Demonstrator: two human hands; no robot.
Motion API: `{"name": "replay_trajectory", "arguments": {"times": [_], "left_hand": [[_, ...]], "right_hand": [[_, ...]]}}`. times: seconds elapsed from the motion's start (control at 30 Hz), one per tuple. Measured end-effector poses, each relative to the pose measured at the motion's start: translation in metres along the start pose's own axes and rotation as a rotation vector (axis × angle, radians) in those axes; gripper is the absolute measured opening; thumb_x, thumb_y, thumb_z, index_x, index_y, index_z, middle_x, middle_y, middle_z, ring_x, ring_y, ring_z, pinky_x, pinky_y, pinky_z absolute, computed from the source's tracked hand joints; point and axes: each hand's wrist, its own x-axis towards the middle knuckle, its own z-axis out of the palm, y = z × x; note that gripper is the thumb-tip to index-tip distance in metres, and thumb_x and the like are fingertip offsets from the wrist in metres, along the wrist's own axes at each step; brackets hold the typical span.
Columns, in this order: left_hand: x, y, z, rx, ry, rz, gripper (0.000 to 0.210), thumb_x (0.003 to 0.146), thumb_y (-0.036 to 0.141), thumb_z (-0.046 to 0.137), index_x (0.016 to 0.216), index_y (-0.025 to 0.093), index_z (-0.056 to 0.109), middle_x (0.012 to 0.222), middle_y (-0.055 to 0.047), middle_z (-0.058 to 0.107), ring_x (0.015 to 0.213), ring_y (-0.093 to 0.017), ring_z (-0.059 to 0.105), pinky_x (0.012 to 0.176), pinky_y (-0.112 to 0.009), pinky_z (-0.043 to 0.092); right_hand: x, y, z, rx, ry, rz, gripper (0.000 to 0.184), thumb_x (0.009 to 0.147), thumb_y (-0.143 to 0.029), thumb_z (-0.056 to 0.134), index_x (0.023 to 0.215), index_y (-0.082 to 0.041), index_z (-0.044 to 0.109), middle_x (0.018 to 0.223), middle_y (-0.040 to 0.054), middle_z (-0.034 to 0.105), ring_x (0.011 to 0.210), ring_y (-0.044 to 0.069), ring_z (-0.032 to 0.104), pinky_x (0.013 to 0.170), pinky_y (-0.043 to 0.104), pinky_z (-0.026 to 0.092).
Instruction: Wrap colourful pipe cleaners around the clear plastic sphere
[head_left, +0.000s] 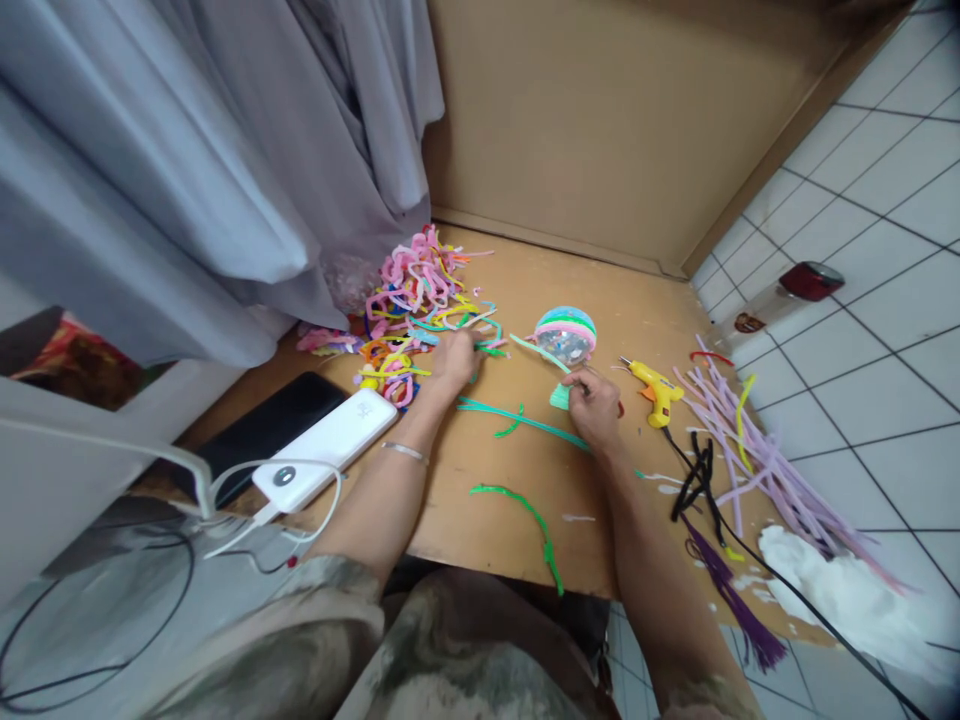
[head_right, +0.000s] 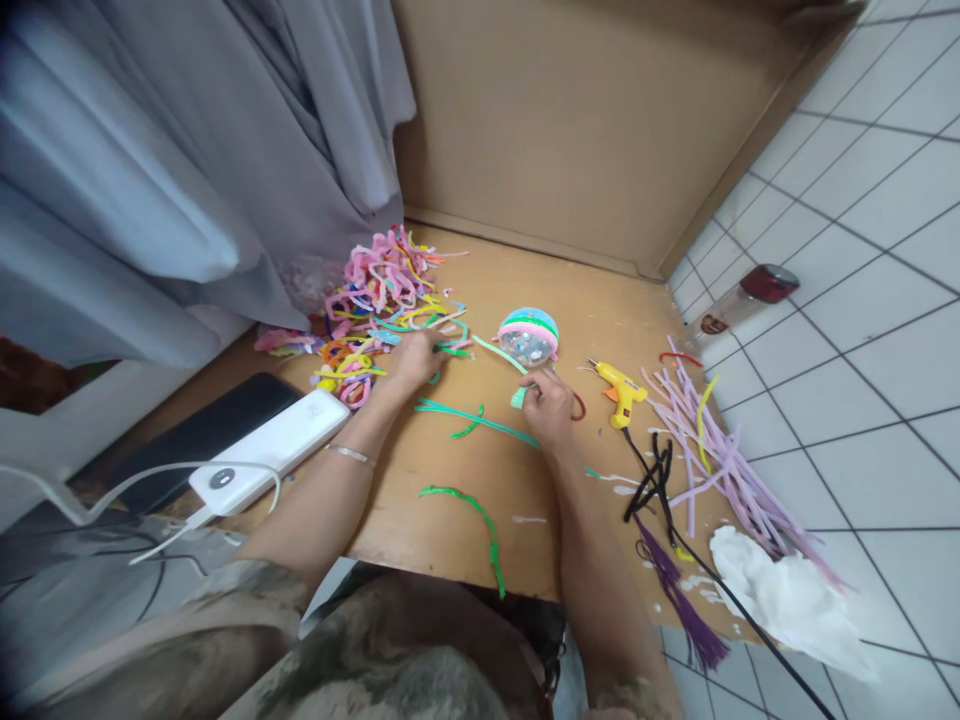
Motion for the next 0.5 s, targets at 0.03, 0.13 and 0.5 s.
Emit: {"name": "replay_trajectory", "arguments": {"times": [0.03, 0.13, 0.5], "left_hand": [[0.001, -0.003, -0.001, -0.025, 0.075, -0.053, 0.010, 0.070, 0.014, 0.071, 0.073, 0.023, 0.069, 0.078, -0.008, 0.064, 0.090, -0.028, 0.063, 0.082, -0.035, 0.047], [0.004, -0.010, -0.005, -0.209, 0.253, -0.138, 0.010, 0.074, 0.017, 0.068, 0.069, 0.022, 0.062, 0.092, -0.011, 0.064, 0.099, -0.028, 0.061, 0.082, -0.033, 0.047], [-0.006, 0.015, -0.008, -0.252, 0.400, 0.022, 0.032, 0.076, 0.006, 0.054, 0.103, 0.018, 0.066, 0.113, -0.012, 0.061, 0.112, -0.028, 0.057, 0.103, -0.040, 0.043]], "right_hand": [[0.000, 0.000, 0.000, -0.004, 0.005, 0.002, 0.024, 0.070, -0.012, 0.044, 0.069, -0.023, 0.065, 0.071, 0.0019, 0.068, 0.067, 0.019, 0.062, 0.066, 0.030, 0.047], [0.000, -0.001, -0.001, -0.003, 0.022, 0.003, 0.024, 0.070, -0.012, 0.044, 0.070, -0.023, 0.065, 0.070, 0.0019, 0.067, 0.067, 0.019, 0.062, 0.065, 0.030, 0.046], [0.001, -0.006, -0.005, 0.094, 0.033, 0.105, 0.021, 0.070, -0.013, 0.045, 0.071, -0.022, 0.064, 0.071, 0.0014, 0.068, 0.066, 0.018, 0.061, 0.065, 0.030, 0.047]]}}
